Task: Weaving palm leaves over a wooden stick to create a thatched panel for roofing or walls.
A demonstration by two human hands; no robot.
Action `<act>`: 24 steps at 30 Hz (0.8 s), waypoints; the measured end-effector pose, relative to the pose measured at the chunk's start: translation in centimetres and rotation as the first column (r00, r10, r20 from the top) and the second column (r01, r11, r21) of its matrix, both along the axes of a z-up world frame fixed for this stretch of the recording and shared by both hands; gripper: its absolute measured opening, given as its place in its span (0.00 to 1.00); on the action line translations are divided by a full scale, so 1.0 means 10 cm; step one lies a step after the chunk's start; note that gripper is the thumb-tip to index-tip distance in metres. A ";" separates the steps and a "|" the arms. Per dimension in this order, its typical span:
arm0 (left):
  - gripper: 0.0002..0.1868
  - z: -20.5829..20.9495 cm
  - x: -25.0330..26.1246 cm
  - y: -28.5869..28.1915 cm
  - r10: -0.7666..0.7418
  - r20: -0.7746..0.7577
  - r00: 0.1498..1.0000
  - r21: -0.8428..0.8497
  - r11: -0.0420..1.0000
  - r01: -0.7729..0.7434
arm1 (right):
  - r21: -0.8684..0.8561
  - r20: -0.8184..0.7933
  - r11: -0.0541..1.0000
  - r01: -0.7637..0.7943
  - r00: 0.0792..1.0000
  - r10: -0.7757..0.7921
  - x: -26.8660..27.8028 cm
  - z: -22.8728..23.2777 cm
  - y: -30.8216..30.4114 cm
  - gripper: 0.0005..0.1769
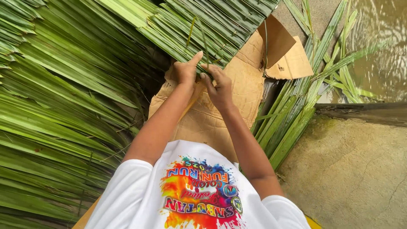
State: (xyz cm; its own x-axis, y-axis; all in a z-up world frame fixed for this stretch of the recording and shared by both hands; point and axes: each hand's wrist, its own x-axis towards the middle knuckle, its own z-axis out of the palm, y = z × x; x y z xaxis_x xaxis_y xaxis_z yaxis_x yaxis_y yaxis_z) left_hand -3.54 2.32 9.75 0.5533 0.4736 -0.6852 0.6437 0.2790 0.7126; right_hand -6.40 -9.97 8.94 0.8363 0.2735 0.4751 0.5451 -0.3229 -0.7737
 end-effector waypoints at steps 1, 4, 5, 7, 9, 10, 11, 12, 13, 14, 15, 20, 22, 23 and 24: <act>0.48 -0.12 0.03 0.01 -0.029 -0.014 0.999 0.029 0.999 0.030 | 0.010 0.020 1.000 0.002 1.000 -0.002 0.01 -0.04 0.04 0.12; 0.46 -0.46 0.12 -0.02 0.038 0.003 0.999 -0.030 0.999 -0.038 | 0.065 0.037 0.996 0.054 0.998 -0.056 0.01 -0.17 0.17 0.07; 0.46 -0.57 0.14 -0.06 0.143 0.018 0.990 -0.131 0.982 -0.139 | 0.097 0.024 0.991 0.096 0.995 -0.099 0.00 -0.22 0.19 0.14; 0.44 -0.64 0.17 -0.07 0.141 0.018 0.990 -0.115 0.984 -0.138 | 0.077 0.048 0.991 0.109 0.992 -0.113 -0.09 -0.07 0.25 0.14; 0.43 -0.41 0.12 -0.01 0.147 0.010 0.989 -0.103 0.984 -0.146 | 0.052 0.066 0.992 0.116 0.991 -0.120 -0.21 0.13 0.32 0.14; 0.45 -0.13 0.06 0.07 0.079 0.001 0.997 -0.009 0.997 -0.079 | 0.028 0.082 0.994 0.106 0.991 -0.108 -0.29 0.26 0.37 0.12; 0.48 0.14 -0.02 0.13 0.009 -0.021 1.000 0.082 0.997 -0.007 | 0.000 0.092 0.995 0.099 0.991 -0.098 -0.39 0.38 0.41 0.11; 0.48 0.21 -0.08 0.10 0.006 -0.030 1.000 0.079 0.997 -0.004 | -0.004 0.083 0.995 0.101 0.991 -0.101 -0.46 0.35 0.37 0.11; 0.47 0.30 -0.10 0.09 0.019 0.000 1.000 0.064 0.998 -0.018 | -0.014 0.089 0.997 0.079 0.993 -0.078 -0.50 0.32 0.36 0.08; 0.46 0.40 -0.13 0.08 0.031 0.029 0.999 0.048 0.998 -0.033 | -0.024 0.095 0.998 0.058 0.994 -0.055 -0.53 0.30 0.34 0.06; 0.46 0.20 -0.07 0.07 0.035 0.027 0.999 0.050 0.998 -0.036 | -0.022 0.093 0.998 0.054 0.994 -0.052 -0.45 0.35 0.34 0.06; 0.32 0.44 -0.11 0.03 0.090 0.031 0.995 -0.037 0.995 -0.088 | 0.050 0.074 0.985 -0.164 0.984 0.160 0.08 -0.04 0.22 0.21; 0.30 0.31 -0.06 -0.02 0.117 0.053 0.992 -0.043 0.992 -0.115 | 0.199 -0.095 0.972 -0.123 0.985 0.144 0.09 0.00 0.35 0.23; 0.28 0.24 -0.02 -0.04 0.149 0.073 0.986 -0.055 0.988 -0.145 | 0.333 -0.263 0.941 -0.061 0.952 0.155 0.11 0.02 0.41 0.28; 0.28 0.14 0.01 -0.03 0.149 0.076 0.986 -0.053 0.988 -0.145 | 0.335 -0.260 0.940 -0.062 0.953 0.155 0.06 0.08 0.50 0.28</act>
State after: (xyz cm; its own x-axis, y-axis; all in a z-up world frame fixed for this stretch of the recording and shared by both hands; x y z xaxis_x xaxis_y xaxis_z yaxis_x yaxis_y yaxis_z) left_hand -3.40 2.05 11.19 0.5336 0.5221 -0.6654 0.5355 0.4005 0.7436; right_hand -5.84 -4.93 9.71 0.9211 0.2428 0.3043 0.3099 0.0158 -0.9506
